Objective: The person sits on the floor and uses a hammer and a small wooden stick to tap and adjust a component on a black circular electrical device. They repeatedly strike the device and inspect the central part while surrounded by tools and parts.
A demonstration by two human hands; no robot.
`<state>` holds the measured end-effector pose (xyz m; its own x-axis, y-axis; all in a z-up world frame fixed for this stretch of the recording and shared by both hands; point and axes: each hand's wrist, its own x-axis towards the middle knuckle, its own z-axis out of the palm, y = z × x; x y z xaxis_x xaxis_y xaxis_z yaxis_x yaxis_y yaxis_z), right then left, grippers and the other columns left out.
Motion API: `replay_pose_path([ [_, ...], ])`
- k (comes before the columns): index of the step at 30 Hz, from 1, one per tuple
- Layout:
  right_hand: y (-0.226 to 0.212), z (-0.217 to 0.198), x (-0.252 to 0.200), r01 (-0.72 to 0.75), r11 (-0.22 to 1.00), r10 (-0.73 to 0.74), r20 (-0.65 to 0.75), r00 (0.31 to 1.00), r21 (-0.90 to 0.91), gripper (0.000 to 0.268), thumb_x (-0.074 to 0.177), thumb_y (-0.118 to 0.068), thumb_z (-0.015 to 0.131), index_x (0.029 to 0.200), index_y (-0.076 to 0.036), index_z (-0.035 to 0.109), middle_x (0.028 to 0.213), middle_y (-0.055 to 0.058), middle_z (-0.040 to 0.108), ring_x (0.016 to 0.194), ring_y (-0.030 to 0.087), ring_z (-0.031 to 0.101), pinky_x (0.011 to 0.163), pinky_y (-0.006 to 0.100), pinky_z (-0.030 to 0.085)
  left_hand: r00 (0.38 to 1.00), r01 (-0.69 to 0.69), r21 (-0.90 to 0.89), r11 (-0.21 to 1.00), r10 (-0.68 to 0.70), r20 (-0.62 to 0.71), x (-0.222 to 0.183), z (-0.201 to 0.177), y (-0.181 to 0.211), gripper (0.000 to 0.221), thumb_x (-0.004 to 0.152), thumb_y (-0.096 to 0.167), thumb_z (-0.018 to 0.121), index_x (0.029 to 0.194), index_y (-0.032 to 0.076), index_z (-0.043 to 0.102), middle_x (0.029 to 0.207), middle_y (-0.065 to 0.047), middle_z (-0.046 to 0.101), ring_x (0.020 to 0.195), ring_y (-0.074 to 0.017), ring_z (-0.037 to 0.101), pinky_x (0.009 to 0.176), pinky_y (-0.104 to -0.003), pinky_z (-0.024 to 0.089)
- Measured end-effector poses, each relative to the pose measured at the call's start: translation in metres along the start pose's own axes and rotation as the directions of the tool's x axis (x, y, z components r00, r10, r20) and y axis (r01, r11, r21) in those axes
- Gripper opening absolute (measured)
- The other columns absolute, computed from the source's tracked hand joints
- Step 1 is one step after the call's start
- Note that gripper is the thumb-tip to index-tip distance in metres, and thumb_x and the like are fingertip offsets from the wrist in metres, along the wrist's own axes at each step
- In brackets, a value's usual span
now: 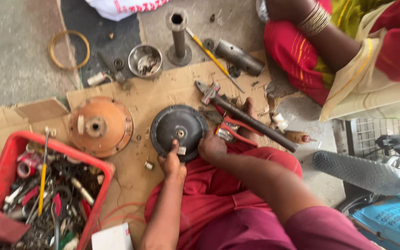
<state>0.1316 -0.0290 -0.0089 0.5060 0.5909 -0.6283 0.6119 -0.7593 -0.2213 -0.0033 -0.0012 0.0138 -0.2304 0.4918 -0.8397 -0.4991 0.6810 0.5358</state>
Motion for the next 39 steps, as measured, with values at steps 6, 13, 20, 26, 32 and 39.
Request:
replay_pose_path([
  [6, 0.035, -0.067, 0.019, 0.366, 0.891, -0.405, 0.108, 0.908, 0.269, 0.039, 0.089, -0.036, 0.072, 0.113, -0.006, 0.077, 0.107, 0.015, 0.079, 0.098, 0.029, 0.076, 0.085, 0.039, 0.057, 0.965, -0.116, -0.062, 0.991, 0.127, 0.229, -0.049, -0.037, 0.037, 0.083, 0.092, 0.024, 0.079, 0.155, 0.004, 0.029, 0.153, -0.02, 0.046, 0.123, -0.0276, 0.057, 0.093, -0.043, 0.052],
  [13, 0.012, -0.123, -0.067, -0.172, 0.171, -0.768, 0.24, 0.594, 0.97, 0.035, 0.1, -0.009, 0.057, 0.134, -0.004, 0.058, 0.135, 0.008, 0.065, 0.121, 0.019, 0.064, 0.103, 0.04, 0.055, 0.269, 0.759, -0.324, 0.565, 0.181, 0.946, -0.129, -0.059, 0.086, 0.114, 0.089, 0.074, 0.064, 0.163, -0.001, 0.023, 0.168, -0.038, 0.015, 0.119, -0.0425, 0.065, 0.081, -0.035, 0.063],
  [20, -0.003, -0.132, -0.083, -0.036, 0.228, -0.794, 0.207, 0.572, 0.973, 0.034, 0.105, -0.004, 0.057, 0.136, 0.009, 0.059, 0.132, 0.018, 0.068, 0.123, 0.025, 0.065, 0.111, 0.041, 0.052, 0.317, 0.832, -0.326, 0.449, 0.097, 0.943, -0.141, -0.039, 0.094, 0.136, 0.084, 0.082, 0.071, 0.16, -0.013, 0.01, 0.156, -0.043, 0.026, 0.133, -0.0461, 0.055, 0.083, -0.031, 0.064],
  [26, -0.002, -0.129, -0.08, 0.068, 0.328, -0.777, 0.228, 0.587, 0.942, 0.041, 0.094, 0.006, 0.065, 0.135, 0.006, 0.059, 0.124, 0.014, 0.073, 0.116, 0.021, 0.068, 0.105, 0.037, 0.056, 0.357, 0.879, -0.385, 0.282, 0.148, 0.922, -0.129, -0.039, 0.083, 0.143, 0.079, 0.066, 0.083, 0.159, -0.01, -0.007, 0.153, -0.04, 0.035, 0.14, -0.0455, 0.048, 0.088, -0.031, 0.064],
  [32, -0.013, -0.122, -0.085, 0.103, 0.454, -0.665, 0.26, 0.7, 0.885, 0.031, 0.091, -0.001, 0.074, 0.121, 0.006, 0.067, 0.107, 0.011, 0.077, 0.098, 0.016, 0.071, 0.089, 0.033, 0.061, 0.384, 0.867, -0.405, 0.29, 0.131, 0.914, -0.127, -0.038, 0.08, 0.144, 0.079, 0.066, 0.085, 0.161, -0.01, -0.006, 0.15, -0.04, 0.038, 0.14, -0.0457, 0.049, 0.089, -0.031, 0.065],
  [39, -0.008, -0.126, -0.068, 0.013, 0.451, -0.654, 0.321, 0.685, 0.893, 0.026, 0.1, -0.014, 0.066, 0.117, 0.005, 0.071, 0.101, 0.011, 0.077, 0.089, 0.015, 0.072, 0.082, 0.031, 0.061, 0.389, 0.872, -0.406, 0.274, 0.118, 0.914, -0.131, -0.022, 0.085, 0.135, 0.079, 0.068, 0.083, 0.156, -0.015, 0.008, 0.152, -0.037, 0.038, 0.139, -0.047, 0.05, 0.089, -0.029, 0.065],
])
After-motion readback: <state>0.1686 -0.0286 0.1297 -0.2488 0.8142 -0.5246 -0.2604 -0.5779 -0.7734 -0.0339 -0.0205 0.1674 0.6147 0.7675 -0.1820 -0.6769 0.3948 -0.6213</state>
